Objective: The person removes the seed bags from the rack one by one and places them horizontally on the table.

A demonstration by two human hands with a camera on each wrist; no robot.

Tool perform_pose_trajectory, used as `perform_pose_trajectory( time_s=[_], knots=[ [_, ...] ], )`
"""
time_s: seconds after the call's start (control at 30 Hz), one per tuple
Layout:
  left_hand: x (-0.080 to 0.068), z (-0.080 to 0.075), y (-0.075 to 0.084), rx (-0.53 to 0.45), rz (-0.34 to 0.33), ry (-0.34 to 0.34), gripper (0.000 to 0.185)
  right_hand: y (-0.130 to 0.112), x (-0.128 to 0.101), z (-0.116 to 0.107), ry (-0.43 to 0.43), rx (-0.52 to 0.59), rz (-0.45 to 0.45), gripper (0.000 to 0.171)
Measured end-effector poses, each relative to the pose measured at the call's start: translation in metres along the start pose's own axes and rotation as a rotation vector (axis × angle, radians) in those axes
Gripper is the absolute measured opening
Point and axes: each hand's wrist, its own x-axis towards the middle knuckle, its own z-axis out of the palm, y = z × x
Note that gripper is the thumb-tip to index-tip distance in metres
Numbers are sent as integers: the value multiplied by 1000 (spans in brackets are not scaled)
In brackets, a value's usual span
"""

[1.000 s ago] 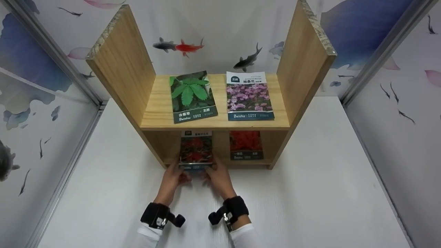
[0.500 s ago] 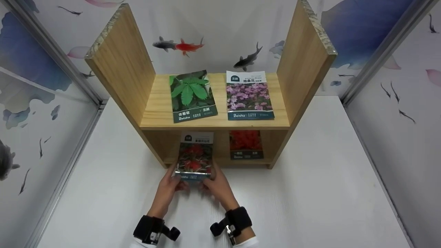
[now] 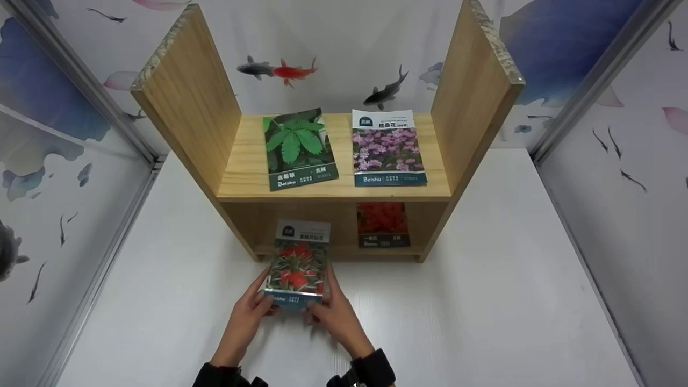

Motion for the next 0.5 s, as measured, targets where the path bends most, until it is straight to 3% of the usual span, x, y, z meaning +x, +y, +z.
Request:
perform_pose_trajectory(
  time_s=[0.1, 0.3, 0.5],
  knots=[
    [-6, 0, -3, -2, 9, 2, 54, 3, -3, 1, 3, 2, 17, 84],
    [-17, 0, -6, -35, -36, 9, 56, 20, -3, 3, 19, 24, 19, 83],
    [-24, -4, -8, 9, -64, 27, 55, 33, -4, 8, 42, -12, -2, 78]
  ],
)
